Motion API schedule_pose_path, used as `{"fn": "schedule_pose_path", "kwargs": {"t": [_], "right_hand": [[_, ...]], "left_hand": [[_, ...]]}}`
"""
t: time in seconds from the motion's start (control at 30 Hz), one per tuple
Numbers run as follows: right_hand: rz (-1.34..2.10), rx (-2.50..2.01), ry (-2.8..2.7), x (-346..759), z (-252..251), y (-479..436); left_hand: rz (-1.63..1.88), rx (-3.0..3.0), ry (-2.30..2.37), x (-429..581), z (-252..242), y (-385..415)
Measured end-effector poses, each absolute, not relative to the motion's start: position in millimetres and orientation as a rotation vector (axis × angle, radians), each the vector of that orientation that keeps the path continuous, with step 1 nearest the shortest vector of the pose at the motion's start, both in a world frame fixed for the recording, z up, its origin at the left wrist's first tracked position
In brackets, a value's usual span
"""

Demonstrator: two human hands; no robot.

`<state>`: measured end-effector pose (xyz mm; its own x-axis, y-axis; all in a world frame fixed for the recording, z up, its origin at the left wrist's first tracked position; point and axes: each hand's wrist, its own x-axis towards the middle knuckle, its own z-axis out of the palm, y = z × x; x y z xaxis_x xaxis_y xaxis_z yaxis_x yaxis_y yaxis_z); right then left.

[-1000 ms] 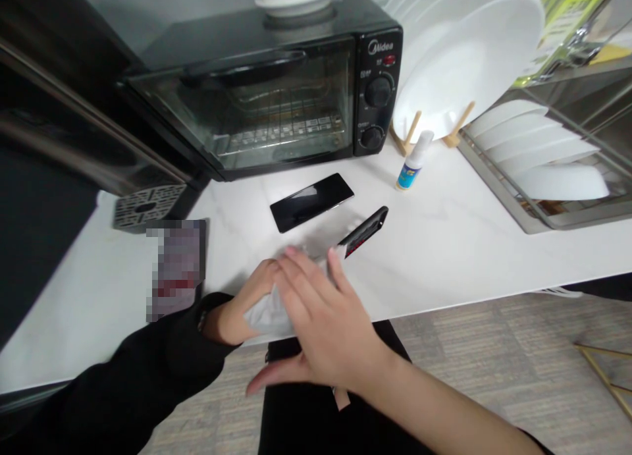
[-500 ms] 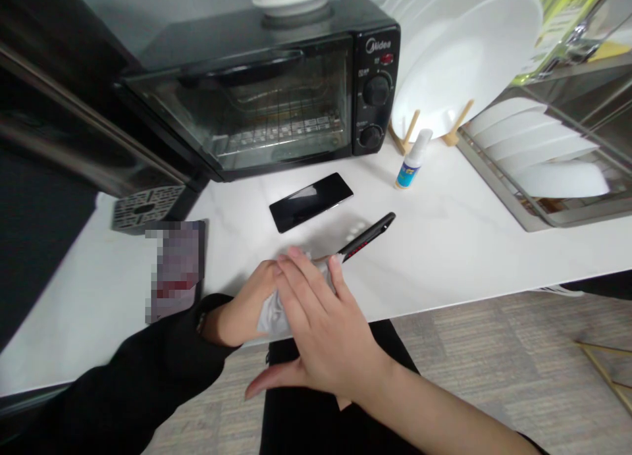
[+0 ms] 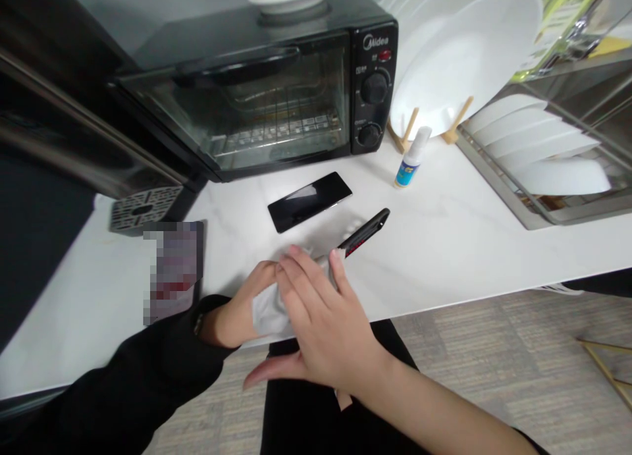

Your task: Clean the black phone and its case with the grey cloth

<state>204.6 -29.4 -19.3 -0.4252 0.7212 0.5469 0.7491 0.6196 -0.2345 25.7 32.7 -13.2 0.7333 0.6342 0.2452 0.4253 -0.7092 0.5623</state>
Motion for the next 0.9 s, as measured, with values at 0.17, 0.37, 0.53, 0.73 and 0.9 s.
{"fn": "schedule_pose_path", "kwargs": {"t": [0.17, 0.37, 0.53, 0.73, 0.9], "right_hand": [[-0.110, -1.366, -2.114, 250, -16, 3], [-0.067, -1.356, -2.101, 244, -12, 1], [-0.040, -1.134, -2.276, 212, -19, -30], [-0.184, -1.497, -2.010, 269, -11, 18], [-0.043, -1.262, -2.172, 226, -4, -9]], "left_hand": [[0.524, 2.582, 0.893, 34, -4, 31], [0.484, 2.581, 0.924, 33, -8, 29], [0.573, 2.299, 0.824, 20, -16, 31], [0.439, 2.660, 0.924, 40, -1, 29], [0.655, 2.563, 0.930, 25, -14, 25]]}}
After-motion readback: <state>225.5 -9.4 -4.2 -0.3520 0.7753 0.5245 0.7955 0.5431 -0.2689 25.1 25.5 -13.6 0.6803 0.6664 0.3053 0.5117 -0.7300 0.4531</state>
